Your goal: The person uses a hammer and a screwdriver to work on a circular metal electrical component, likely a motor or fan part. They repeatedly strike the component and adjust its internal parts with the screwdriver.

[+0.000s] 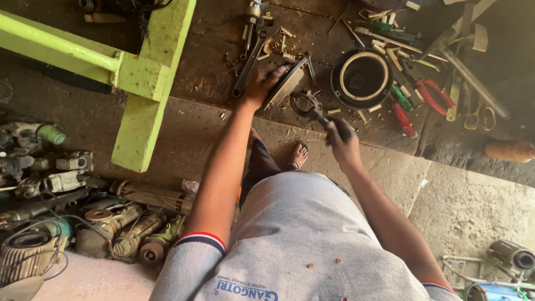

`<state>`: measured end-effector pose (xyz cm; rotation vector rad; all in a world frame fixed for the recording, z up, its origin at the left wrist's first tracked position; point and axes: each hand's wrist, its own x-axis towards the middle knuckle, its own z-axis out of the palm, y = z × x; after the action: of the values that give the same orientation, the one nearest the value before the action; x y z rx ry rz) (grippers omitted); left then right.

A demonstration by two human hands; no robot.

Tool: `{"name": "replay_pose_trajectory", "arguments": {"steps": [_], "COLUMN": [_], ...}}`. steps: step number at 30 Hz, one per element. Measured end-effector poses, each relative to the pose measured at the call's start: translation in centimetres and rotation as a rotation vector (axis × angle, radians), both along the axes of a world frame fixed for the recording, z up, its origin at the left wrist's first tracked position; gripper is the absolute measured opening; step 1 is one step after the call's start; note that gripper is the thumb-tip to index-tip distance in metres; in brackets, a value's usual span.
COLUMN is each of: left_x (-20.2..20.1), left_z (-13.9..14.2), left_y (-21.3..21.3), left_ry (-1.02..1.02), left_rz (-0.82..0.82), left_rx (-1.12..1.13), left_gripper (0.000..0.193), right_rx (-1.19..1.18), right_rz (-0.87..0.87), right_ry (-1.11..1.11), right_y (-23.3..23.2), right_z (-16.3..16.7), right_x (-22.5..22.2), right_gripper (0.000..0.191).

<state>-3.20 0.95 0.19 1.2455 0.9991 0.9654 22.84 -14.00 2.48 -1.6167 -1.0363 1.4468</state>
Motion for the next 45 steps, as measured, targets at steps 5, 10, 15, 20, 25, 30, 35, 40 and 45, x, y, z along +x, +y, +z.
{"name": "replay_pose_trajectory", "arguments": {"steps": [5,10,15,20,25,30,35,40,45], "left_x": [0.1,0.3,-0.1,0.0,0.2,0.6,1.9,1.1,-0.9], "left_z": [0.8,0.3,-0.8,0.3,1.5,1.0,1.1,1.2,0.6], "left_y": [-0.4,-0.2,0.2,0.1,0.1,-0.5,0.3,1.0,0.4], "left_ry": [-0.043,0.074,-0.039,-0.010,-0.018,0.163,0.404,0.298,0.033], "left_rz": [-0.061,0.061,0.009,-0.156,-0.231,-0.175,-0.013,0.009,-0.171], "left_rx": [-0.075,-0.228,-0.227,-0.130,0.059,0.125,-0.035,-0.299,-0.097], "left_gripper": [0.062,0.069,0.072,0.067,0.065,0.073,0.079,0.081,0.081], "right_rx": [-0.529,-0.227,-0.176,-0.250,-0.570,-0.081,0.192,0.326,-0.270], "right_rz": [-0.050,-0.049,0.351,0.545,0.632,0.495,0.554,0.548,0.712], "right_ry": [0.683,0.304,0.106,0.089,0.191,-0.145,-0.943,-1.213,-0.011], "right_y": [0.7,0.2,2.2,6.5,8.6,7.5,6.8,7.4,8.3], "right_z": [0.0,-1.1,0.7,3.0,2.4,1.8,2.7,4.6,4.4], "right_x": [1.3,0.4,1.4,0.2,-2.5,-2.9,-3.9,-4.8,-2.1], "right_gripper": [0.053,0.043,0.048,0.074,0.069,0.051,0.062,0.083,0.068]}}
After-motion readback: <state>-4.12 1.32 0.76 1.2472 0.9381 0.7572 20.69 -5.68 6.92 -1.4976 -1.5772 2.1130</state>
